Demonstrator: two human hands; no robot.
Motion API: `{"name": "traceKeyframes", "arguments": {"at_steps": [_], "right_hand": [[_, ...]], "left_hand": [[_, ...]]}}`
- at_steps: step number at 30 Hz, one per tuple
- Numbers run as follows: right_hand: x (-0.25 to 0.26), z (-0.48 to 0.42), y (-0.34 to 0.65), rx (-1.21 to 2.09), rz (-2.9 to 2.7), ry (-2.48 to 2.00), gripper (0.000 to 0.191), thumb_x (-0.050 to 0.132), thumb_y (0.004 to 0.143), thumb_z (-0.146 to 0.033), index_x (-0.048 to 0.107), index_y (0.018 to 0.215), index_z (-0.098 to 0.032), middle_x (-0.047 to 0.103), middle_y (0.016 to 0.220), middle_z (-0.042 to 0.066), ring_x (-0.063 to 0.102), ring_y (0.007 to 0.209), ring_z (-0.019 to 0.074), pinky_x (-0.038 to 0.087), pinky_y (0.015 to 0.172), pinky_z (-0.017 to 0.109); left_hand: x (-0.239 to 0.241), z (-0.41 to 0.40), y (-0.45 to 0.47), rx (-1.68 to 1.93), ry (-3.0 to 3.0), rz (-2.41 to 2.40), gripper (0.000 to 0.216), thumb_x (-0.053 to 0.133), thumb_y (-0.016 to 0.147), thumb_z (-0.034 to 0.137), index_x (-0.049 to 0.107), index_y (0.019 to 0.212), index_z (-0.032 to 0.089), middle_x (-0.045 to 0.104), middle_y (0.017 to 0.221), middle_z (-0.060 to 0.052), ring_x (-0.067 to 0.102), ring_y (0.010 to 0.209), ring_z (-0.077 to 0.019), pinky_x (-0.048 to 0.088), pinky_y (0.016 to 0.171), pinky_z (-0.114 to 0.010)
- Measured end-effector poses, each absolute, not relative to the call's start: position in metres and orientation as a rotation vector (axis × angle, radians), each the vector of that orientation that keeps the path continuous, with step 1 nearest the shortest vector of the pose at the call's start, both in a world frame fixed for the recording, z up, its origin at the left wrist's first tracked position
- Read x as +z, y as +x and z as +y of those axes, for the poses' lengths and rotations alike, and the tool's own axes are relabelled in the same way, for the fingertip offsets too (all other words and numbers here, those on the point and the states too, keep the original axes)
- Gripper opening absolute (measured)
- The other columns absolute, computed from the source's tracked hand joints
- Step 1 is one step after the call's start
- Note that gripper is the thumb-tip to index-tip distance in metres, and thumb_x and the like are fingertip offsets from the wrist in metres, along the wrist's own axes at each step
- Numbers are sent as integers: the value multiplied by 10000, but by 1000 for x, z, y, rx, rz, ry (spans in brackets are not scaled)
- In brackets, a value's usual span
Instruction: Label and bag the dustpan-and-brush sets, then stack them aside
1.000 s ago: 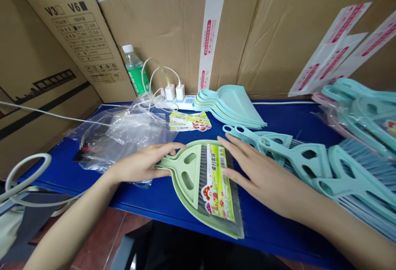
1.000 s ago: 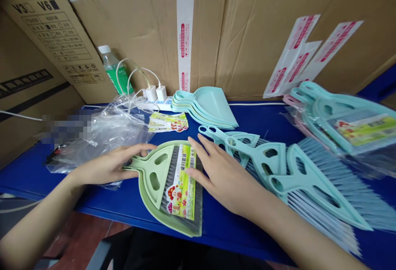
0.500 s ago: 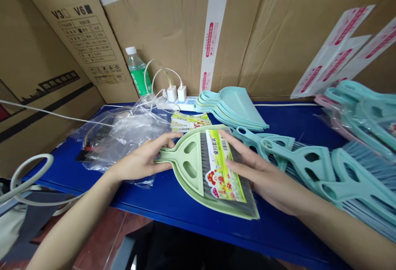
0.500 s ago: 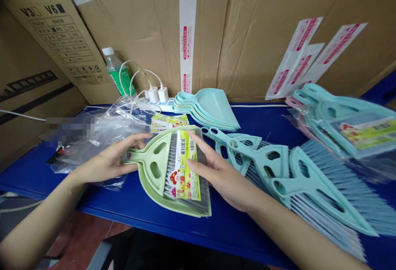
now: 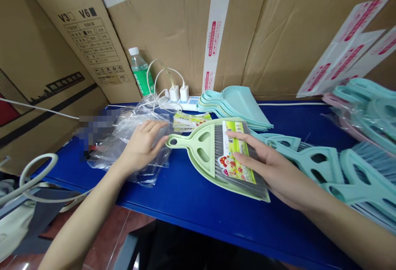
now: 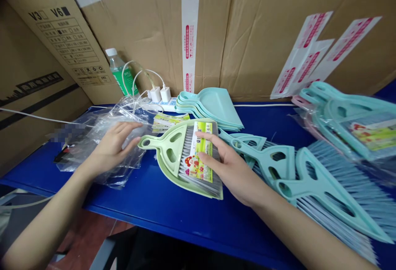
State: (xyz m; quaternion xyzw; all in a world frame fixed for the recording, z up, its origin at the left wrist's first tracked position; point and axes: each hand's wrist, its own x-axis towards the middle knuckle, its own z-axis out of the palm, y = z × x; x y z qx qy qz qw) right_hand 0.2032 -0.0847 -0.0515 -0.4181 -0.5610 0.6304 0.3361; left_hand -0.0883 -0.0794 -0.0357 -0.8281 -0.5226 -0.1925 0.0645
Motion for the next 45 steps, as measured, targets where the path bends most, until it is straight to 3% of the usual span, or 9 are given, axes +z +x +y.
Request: {"name": "traceKeyframes", "arguments": {"at_steps": [6, 11, 15, 20, 28, 33, 39, 45], "right_hand": [[-44, -83, 208, 1539, -1481, -1175, 708, 658, 788, -502, 412, 1411, -271, 710, 1142, 72, 717, 874, 251, 620, 774, 407], [-36, -81, 215, 1434, -1444, -1212, 771, 682, 746, -536, 407, 1427, -301, 730, 1082, 53, 719, 847, 255, 627, 729, 399], [-34, -81, 216, 1390, -1418, -1257, 753, 701, 717, -531, 449, 1395, -320, 720, 1117, 54, 720, 846, 254, 629, 721, 392], [-35, -80, 216, 1416, -1370, -1256, 800, 742, 676, -490, 442, 1394, -300, 705, 1160, 51, 716, 874, 248, 627, 715, 362], [-33, -79, 216, 1412, -1374, -1274, 855, 748, 649, -530, 426, 1405, -293, 696, 1182, 64, 714, 885, 261, 629, 701, 359], [-35, -79, 216, 1401, -1453, -1271, 876, 710, 681, -580, 386, 1434, -271, 692, 1186, 84, 715, 876, 263, 620, 753, 390], [-35, -79, 217, 1395, -1613, -1243, 793, 638, 764, -582, 379, 1437, -252, 701, 1156, 85, 688, 974, 284, 603, 798, 400], [-34, -79, 218, 1394, -1748, -1283, 712, 560, 828, -559, 373, 1434, -236, 721, 1070, 85, 694, 924, 287, 602, 749, 397]], "left_hand": [[-41, -82, -85, -272, -2575, -1654, 425, 282, 992, 328, 437, 1350, 159, 569, 1344, -129, 524, 1227, -270, 397, 1027, -471], [-38, -84, -85, -124, -2595, -1637, 437, 435, 938, 370, 480, 1303, 133, 621, 1241, -158, 595, 1113, -301, 442, 977, -480], [-36, -85, -85, -151, -2689, -1521, 453, 554, 895, 384, 506, 1286, 161, 660, 1141, -127, 608, 1062, -288, 481, 929, -448], [-33, -87, -86, -276, -2848, -1374, 350, 499, 910, 215, 545, 1251, 152, 673, 1056, -103, 627, 979, -237, 502, 893, -411], [-18, -95, -84, -378, -3296, -1224, 292, 586, 882, 185, 611, 1172, 204, 716, 1017, -54, 657, 932, -200, 514, 883, -388], [-12, -98, -87, -340, -3568, -1235, 347, 677, 842, 164, 625, 1184, 193, 721, 932, -68, 669, 806, -168, 548, 696, -276], [-6, -101, -95, -278, -3768, -1160, 433, 633, 832, 53, 600, 1242, 190, 735, 1010, -92, 686, 936, -188, 544, 830, -301], [-4, -101, -95, -293, -3792, -1160, 384, 577, 859, 26, 624, 1206, 185, 746, 991, -95, 699, 911, -186, 546, 814, -297]]}}
